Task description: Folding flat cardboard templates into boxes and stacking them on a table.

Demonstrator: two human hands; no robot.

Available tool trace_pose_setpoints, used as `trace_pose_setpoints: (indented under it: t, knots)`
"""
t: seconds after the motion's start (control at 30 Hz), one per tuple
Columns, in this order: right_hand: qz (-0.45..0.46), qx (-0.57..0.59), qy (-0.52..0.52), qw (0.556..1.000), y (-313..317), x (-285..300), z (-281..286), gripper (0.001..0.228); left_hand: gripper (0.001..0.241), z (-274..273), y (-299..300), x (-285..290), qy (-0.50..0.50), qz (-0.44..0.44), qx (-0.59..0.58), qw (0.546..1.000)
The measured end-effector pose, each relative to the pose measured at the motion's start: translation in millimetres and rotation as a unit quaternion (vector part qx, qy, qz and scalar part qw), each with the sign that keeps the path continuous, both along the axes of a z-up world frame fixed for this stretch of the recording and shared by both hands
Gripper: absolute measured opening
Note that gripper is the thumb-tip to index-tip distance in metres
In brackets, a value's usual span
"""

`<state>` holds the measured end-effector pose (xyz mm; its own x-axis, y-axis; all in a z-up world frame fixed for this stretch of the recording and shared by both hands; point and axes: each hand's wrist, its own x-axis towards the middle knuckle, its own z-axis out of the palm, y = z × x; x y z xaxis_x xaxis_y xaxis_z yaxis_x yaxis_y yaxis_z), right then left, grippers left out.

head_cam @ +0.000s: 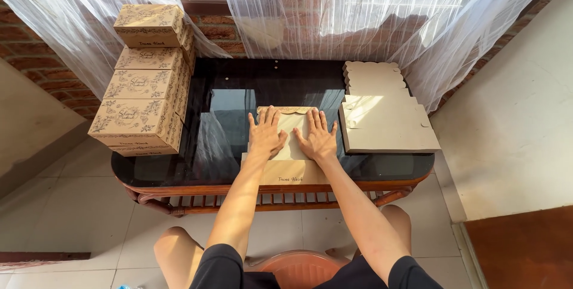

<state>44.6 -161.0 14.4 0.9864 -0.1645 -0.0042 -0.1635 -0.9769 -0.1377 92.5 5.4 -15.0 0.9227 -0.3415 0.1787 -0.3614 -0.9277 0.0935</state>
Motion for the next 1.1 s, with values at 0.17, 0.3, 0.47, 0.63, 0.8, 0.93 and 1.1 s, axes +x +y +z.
trace_pose_setpoints:
  t: [0.17, 0.3, 0.47, 0.63, 0.8, 0.93, 1.1]
  knots:
    - [0.005, -0.022, 0.005, 1.000, -1, 4, -4, 0.077, 0.076, 3, -29, 8, 0.033, 0.005, -0.006, 0.999]
    - [0.017, -0.053, 0.010, 0.998, -5, 2, -7, 0.071, 0.069, -17, -58, 22, 0.096, -0.097, -0.035, 0.990]
    - [0.012, -0.039, 0.015, 0.999, -7, 7, -14, 0.070, 0.075, 21, -46, 4, 0.104, -0.046, -0.004, 0.994]
    - [0.006, -0.011, 0.030, 0.999, 0, 0, 3, 0.076, 0.079, 30, -20, -4, 0.101, 0.054, -0.002, 0.993]
    - [0.006, -0.006, 0.022, 1.000, 1, -4, 9, 0.077, 0.082, 31, -1, -5, 0.126, 0.137, 0.024, 0.982]
    - [0.007, -0.005, 0.025, 1.000, 1, -5, 14, 0.077, 0.082, 22, 5, -26, 0.092, 0.147, -0.038, 0.984]
    - [0.005, -0.021, 0.023, 1.000, 1, -3, 7, 0.075, 0.076, 25, 11, -80, 0.032, 0.102, -0.121, 0.987]
